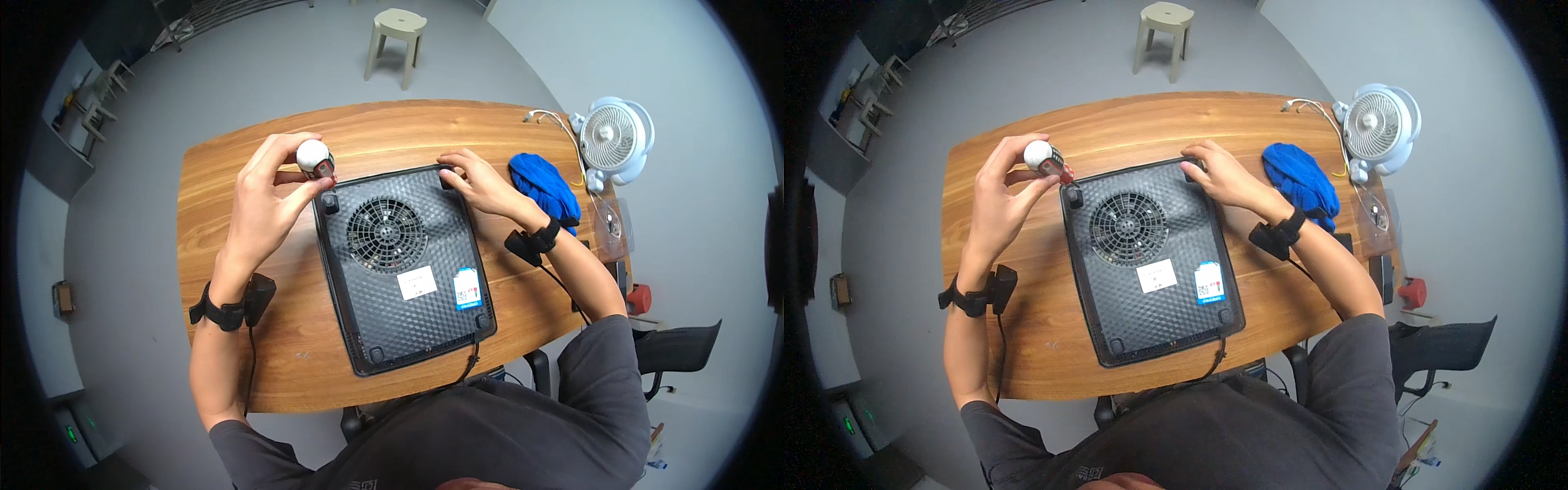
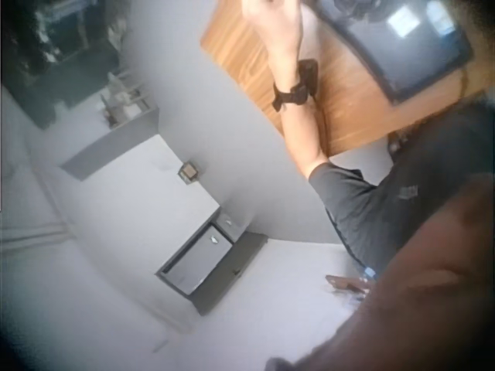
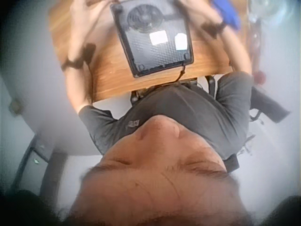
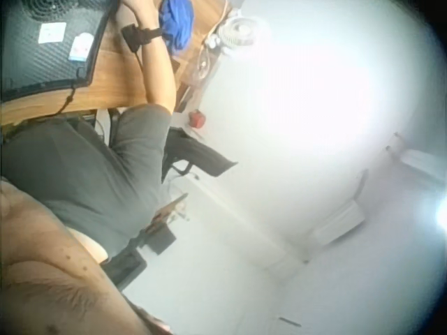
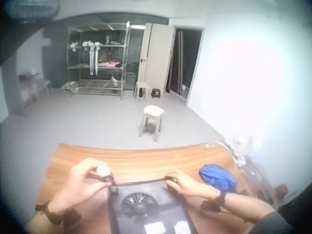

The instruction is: The person uses a screwdriver to remove screws from the bottom of a black electronic device. They then lift the bottom cover to reveal the internal components.

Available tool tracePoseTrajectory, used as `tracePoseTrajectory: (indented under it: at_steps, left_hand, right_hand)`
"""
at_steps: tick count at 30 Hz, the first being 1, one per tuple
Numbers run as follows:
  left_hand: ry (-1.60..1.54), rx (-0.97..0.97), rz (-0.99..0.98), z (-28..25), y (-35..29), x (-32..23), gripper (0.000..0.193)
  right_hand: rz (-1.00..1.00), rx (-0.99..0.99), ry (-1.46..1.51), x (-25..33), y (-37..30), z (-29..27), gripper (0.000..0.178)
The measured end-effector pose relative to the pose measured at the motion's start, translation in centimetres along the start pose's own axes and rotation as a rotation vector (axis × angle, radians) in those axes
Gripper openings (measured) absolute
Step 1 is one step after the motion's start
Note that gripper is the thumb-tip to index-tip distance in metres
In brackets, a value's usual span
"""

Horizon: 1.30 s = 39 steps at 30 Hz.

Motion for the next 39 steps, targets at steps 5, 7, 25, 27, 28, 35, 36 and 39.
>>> tracePoseTrajectory:
  at_steps: [5, 7, 25, 27, 28, 35, 36, 39]
  left_hand:
    - [0.001, 0.056, 0.016, 1.6, -0.6, -2.4, 0.043]
    - [0.001, 0.069, 0.016, 2.2, -1.1, -2.8, 0.044]
    - [0.105, -0.027, 0.042, 0.0, -2.7, -3.7, 0.038]
    - [0.116, -0.04, 0.039, -0.5, -3.2, -3.3, 0.037]
    - [0.131, -0.046, 0.046, -0.7, -3.2, -3.3, 0.037]
    - [0.122, -0.09, 0.0, -2.2, -4.0, -1.0, 0.034]
    - [0.126, -0.1, -0.003, -2.4, -4.1, -0.7, 0.034]
    - [0.118, -0.126, 0.003, -2.6, -4.0, 0.2, 0.034]
  right_hand:
    - [-0.088, -0.036, -0.101, -0.1, -1.5, 1.1, 0.062]
    - [-0.076, -0.052, -0.053, -2.2, -1.3, 1.7, 0.061]
    - [-0.089, -0.097, -0.054, -1.5, -0.9, 1.0, 0.049]
    - [-0.061, -0.075, -0.059, -1.3, -0.5, 1.0, 0.047]
    - [0.015, -0.024, -0.032, -0.5, -0.4, 0.6, 0.047]
    - [0.285, 0.005, -0.003, -3.6, 2.7, 1.8, 0.08]
    - [0.3, 0.074, 0.03, -3.3, 2.8, 1.8, 0.071]
    - [0.297, 0.166, 0.21, -4.3, 3.2, 1.9, 0.06]
Point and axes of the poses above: each hand's wrist, its own y-axis towards the middle knuckle, its own z-axis out of the palm, x = y × z, the point moved 6 cm from there along y, towards the middle knuckle, and after that the axes turned 1 degree about -y, right-handed, at the moved point
